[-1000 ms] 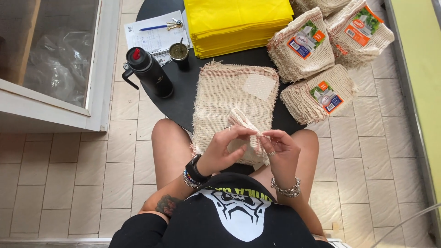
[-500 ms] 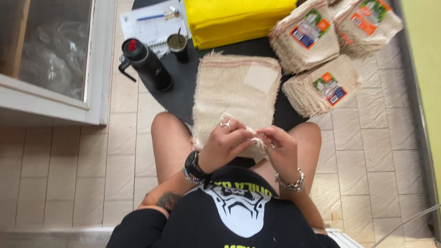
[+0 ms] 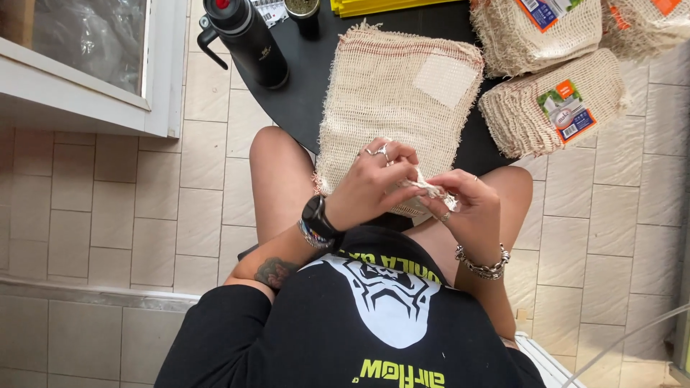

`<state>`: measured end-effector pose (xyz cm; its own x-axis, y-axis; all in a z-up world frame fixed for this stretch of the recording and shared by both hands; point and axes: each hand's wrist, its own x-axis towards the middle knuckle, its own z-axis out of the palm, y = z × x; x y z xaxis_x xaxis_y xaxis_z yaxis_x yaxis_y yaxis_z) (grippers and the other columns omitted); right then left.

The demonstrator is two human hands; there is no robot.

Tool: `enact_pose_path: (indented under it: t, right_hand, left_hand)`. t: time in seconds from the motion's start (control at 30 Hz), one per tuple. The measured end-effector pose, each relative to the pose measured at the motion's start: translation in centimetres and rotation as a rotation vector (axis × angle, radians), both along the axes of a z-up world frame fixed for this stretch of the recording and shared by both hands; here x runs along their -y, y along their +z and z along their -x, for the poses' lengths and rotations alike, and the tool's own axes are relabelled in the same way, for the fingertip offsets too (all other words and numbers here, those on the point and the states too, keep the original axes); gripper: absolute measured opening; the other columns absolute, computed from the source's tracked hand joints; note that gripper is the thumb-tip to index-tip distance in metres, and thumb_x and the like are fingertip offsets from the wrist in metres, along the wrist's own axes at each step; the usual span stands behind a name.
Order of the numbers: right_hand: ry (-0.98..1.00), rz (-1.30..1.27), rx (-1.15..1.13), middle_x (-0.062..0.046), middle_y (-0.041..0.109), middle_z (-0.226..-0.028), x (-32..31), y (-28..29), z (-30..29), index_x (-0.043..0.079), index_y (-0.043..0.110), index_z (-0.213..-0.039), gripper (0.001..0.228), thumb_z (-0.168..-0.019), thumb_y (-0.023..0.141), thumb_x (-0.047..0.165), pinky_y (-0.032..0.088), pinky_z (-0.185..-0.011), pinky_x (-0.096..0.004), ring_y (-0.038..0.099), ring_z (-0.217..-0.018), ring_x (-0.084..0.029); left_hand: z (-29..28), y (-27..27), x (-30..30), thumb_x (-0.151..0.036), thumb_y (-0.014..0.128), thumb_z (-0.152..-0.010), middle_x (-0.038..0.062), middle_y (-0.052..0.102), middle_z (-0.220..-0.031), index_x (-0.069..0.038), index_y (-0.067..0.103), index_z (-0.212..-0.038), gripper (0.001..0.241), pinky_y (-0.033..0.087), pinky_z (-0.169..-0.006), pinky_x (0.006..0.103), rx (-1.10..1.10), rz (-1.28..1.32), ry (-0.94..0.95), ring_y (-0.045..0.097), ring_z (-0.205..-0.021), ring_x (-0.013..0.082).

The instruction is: The person is folding mesh napkins and stacking them on a table in a backroom area.

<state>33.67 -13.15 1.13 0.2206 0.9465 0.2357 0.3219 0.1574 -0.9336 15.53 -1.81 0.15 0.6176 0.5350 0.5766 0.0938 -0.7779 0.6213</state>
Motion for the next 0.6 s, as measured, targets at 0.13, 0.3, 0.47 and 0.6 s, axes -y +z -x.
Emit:
enact_pose_path:
  t: [0.13, 0.3, 0.47, 0.6]
  right_hand:
    - [-0.007, 0.033, -0.072, -0.013, 0.069, -0.09, 0.7, -0.1, -1.3, -0.002, 0.075, -0.098, 0.02, -0.081, 0.086, -0.001, 0.055, -0.082, -0.032, 0.065, -0.088, -0.016]
    - [0.043, 0.147, -0.061, -0.006, 0.07, -0.091, 2.6, -1.3, -3.6, 0.001, 0.075, -0.098, 0.02, -0.081, 0.085, -0.001, 0.054, -0.083, -0.025, 0.063, -0.085, -0.009]
    - [0.038, 0.191, 0.229, -0.003, 0.07, -0.082, 3.6, -3.2, -4.2, 0.01, 0.074, -0.096, 0.022, -0.078, 0.083, 0.001, 0.055, -0.08, -0.036, 0.067, -0.077, -0.02]
    - [-0.122, 0.207, 0.447, -0.003, 0.052, -0.075, 0.8, -5.2, -5.0, 0.016, 0.074, -0.106, 0.023, -0.085, 0.083, 0.01, 0.051, -0.074, -0.039, 0.058, -0.069, -0.021]
  left_hand:
    - [2.2, -2.1, -2.4, -0.034, 0.081, -0.088, 0.013, 0.063, -0.126, -0.01, 0.067, -0.091, 0.028, 0.041, -0.099, 0.057, -0.134, 0.014, -0.151, 0.054, -0.122, 0.0432]
    - [4.6, -4.6, -3.5, -0.023, 0.079, -0.091, 0.013, 0.065, -0.09, -0.005, 0.062, -0.091, 0.024, 0.051, -0.08, 0.0483, -0.173, 0.106, -0.313, 0.066, -0.086, 0.0385]
    - [4.5, -2.4, -2.2, -0.009, 0.086, -0.081, 0.018, 0.064, -0.085, 0.003, 0.06, -0.11, 0.04, 0.056, -0.071, 0.0489, -0.1, 0.436, -0.298, 0.07, -0.077, 0.0378]
    - [2.7, -5.7, -4.7, -0.01, 0.081, -0.089, 0.008, 0.061, -0.087, -0.005, 0.064, -0.123, 0.038, 0.054, -0.075, 0.0401, -0.161, 0.333, -0.228, 0.067, -0.078, 0.0253]
